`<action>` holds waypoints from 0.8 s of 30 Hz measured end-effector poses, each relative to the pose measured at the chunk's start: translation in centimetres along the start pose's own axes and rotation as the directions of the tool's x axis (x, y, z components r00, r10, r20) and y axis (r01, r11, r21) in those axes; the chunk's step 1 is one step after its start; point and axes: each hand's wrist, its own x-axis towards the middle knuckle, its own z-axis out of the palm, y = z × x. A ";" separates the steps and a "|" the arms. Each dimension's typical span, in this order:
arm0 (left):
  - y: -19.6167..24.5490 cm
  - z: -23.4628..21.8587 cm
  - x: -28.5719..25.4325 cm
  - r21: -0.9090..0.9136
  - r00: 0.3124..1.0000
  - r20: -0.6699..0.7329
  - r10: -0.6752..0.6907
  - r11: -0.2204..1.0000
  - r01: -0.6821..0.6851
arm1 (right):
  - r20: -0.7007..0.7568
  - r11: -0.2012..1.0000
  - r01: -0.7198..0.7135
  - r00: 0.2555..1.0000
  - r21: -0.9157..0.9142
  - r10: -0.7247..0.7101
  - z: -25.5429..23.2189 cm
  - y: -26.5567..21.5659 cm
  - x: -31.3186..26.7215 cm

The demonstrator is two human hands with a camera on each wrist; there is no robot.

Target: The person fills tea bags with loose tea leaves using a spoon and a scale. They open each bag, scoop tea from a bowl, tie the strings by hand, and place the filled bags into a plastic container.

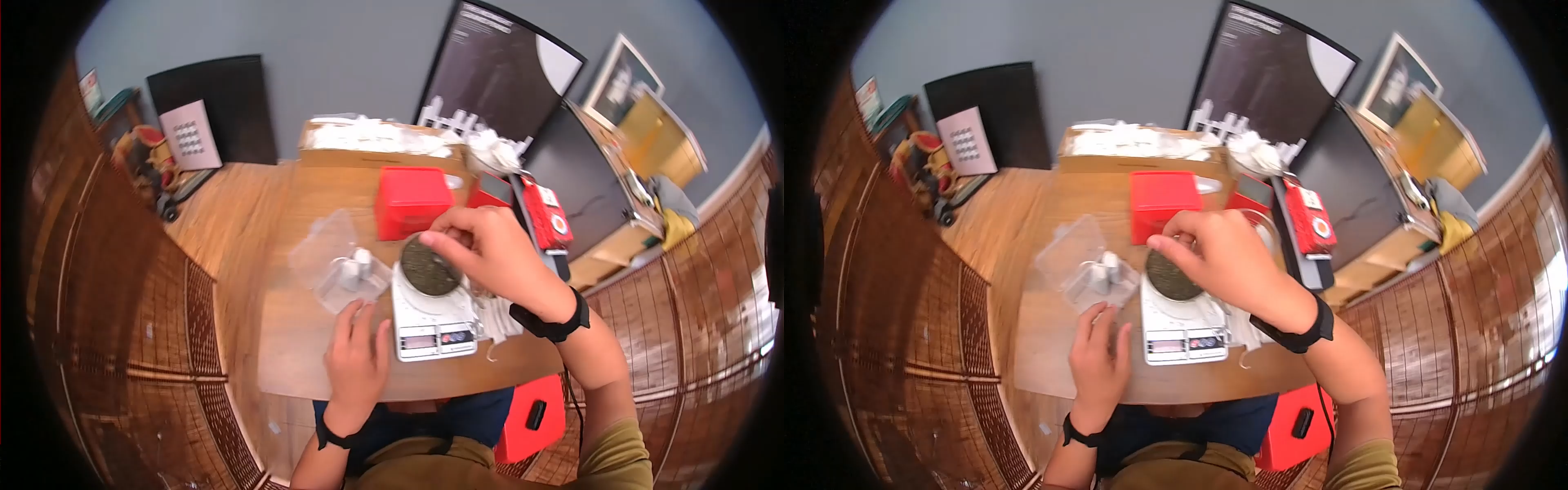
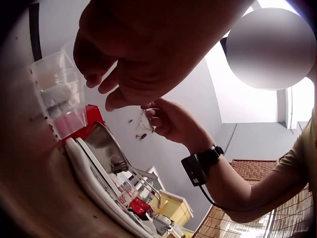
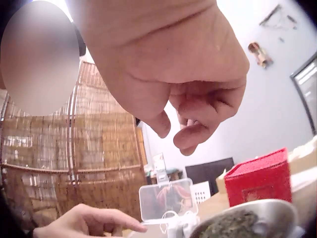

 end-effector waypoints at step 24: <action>10.2 5.0 -8.0 -0.348 0.766 0.638 -0.080 0.857 0.380 | -0.600 0.889 -0.124 0.696 0.441 0.395 6.1 10.8 -29.0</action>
